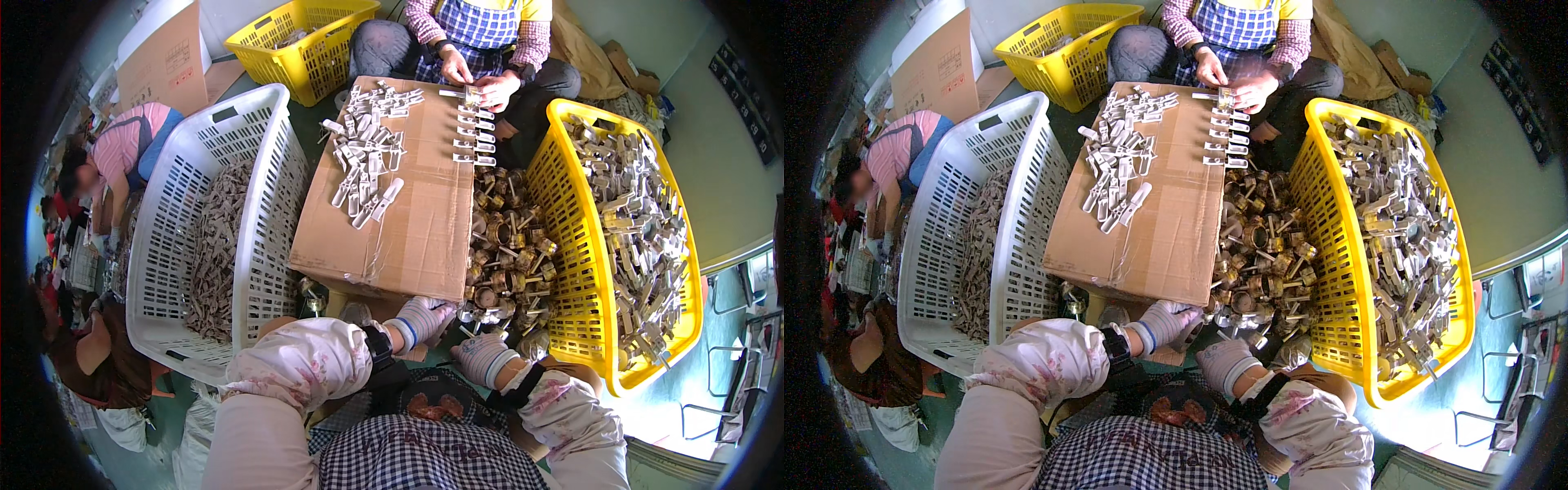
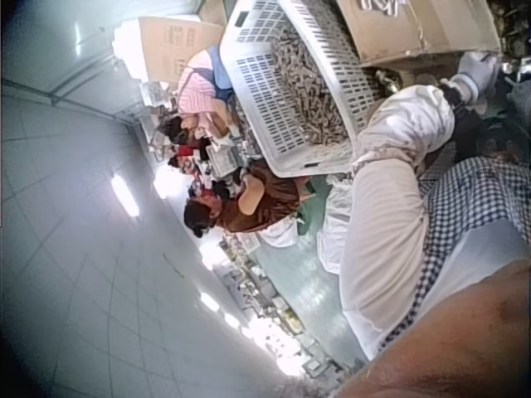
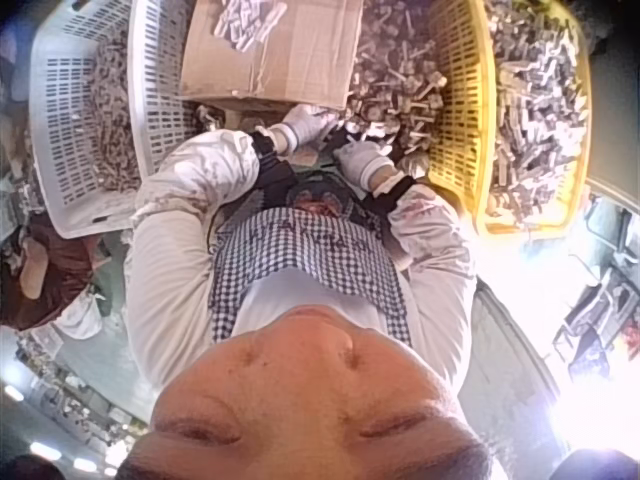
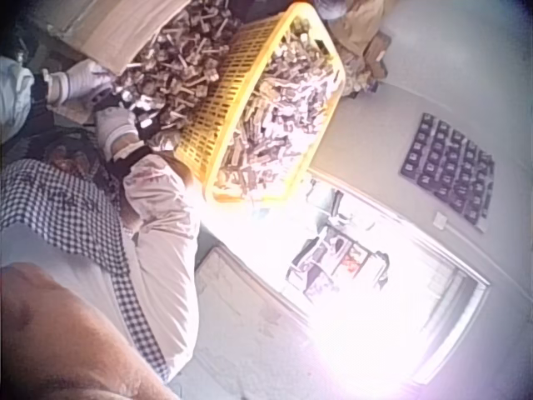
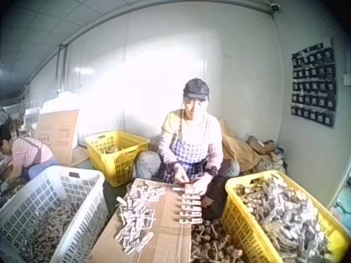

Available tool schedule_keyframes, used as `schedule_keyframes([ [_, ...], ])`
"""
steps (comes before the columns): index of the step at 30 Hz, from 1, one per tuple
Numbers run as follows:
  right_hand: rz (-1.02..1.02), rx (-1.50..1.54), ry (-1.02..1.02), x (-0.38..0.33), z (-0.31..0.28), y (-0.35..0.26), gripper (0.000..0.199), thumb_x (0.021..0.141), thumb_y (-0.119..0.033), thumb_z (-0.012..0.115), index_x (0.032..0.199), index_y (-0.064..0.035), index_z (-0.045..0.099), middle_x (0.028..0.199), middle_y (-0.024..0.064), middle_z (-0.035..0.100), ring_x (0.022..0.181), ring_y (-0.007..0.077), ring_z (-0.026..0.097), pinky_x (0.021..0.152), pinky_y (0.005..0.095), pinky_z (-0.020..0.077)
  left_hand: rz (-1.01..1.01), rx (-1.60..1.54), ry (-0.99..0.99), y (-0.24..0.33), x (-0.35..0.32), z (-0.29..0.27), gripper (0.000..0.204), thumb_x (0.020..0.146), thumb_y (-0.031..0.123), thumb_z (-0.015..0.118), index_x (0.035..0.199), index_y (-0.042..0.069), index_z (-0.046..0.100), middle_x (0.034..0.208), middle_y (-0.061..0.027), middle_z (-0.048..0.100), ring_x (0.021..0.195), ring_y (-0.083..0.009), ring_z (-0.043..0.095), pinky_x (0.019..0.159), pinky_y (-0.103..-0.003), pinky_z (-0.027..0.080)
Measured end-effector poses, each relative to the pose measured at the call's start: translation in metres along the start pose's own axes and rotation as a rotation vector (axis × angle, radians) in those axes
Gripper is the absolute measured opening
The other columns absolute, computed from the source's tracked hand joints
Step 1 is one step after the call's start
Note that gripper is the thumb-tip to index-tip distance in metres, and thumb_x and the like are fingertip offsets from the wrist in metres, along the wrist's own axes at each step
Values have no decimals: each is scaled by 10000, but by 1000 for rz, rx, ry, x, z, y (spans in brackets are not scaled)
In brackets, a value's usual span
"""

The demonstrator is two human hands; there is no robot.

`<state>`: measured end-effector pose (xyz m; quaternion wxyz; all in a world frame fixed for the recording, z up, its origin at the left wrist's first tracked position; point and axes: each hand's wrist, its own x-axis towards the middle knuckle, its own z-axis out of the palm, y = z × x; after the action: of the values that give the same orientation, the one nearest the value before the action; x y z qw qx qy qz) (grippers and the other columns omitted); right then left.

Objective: Sorting small white and silver plastic components from bulk containers into organized batches.

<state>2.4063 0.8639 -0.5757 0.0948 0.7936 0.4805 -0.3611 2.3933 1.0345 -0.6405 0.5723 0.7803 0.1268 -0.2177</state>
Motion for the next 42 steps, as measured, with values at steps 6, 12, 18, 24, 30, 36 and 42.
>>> schedule_keyframes([
  [6,-12,4,13,-2,-2,-1,259,888,-277,496,1002,-104,651,809,117,674,799,293,663,658,410,520,18,23,10,-8,4,2,311,902,217,580,1145,28,626,1079,-111,672,987,-182,627,886,-286,463],
  [12,-4,0,-2,-2,-3,-1,260,888,-266,493,1024,-103,645,821,118,674,802,294,663,665,411,522,15,38,12,4,-2,-1,322,901,224,576,1149,23,622,1094,-123,666,1009,-200,625,901,-290,458],
  [18,-1,-4,-26,-1,-3,-2,254,883,-243,492,1035,-107,643,830,118,675,813,291,664,673,409,524,8,12,7,3,-2,-1,324,901,228,576,1149,25,622,1102,-124,662,1017,-203,622,906,-289,455],
  [24,3,-10,-25,-1,-2,-2,261,869,-222,496,1058,-109,636,852,117,676,823,291,661,683,407,523,-42,-2,-12,6,-3,-2,324,903,235,578,1148,29,625,1101,-123,663,1006,-198,624,902,-286,455],
  [30,1,-3,4,-2,-2,-1,259,866,-225,498,1050,-109,640,845,118,675,813,295,661,678,410,521,-71,-39,-39,12,-6,-4,323,905,232,576,1153,30,623,1100,-124,663,1006,-195,624,899,-287,457],
  [36,4,4,10,-2,-2,-2,258,872,-233,496,1040,-105,642,847,118,675,818,298,662,685,411,521,76,-15,56,-13,4,4,329,890,291,575,1079,32,649,988,-150,683,895,-239,653,815,-322,491],
  [42,7,0,6,-1,-1,-2,256,880,-234,490,1036,-100,643,858,121,675,829,295,661,687,412,522,60,-21,46,-8,3,3,349,886,307,582,1094,35,644,1016,-156,677,936,-253,649,839,-323,483],
])
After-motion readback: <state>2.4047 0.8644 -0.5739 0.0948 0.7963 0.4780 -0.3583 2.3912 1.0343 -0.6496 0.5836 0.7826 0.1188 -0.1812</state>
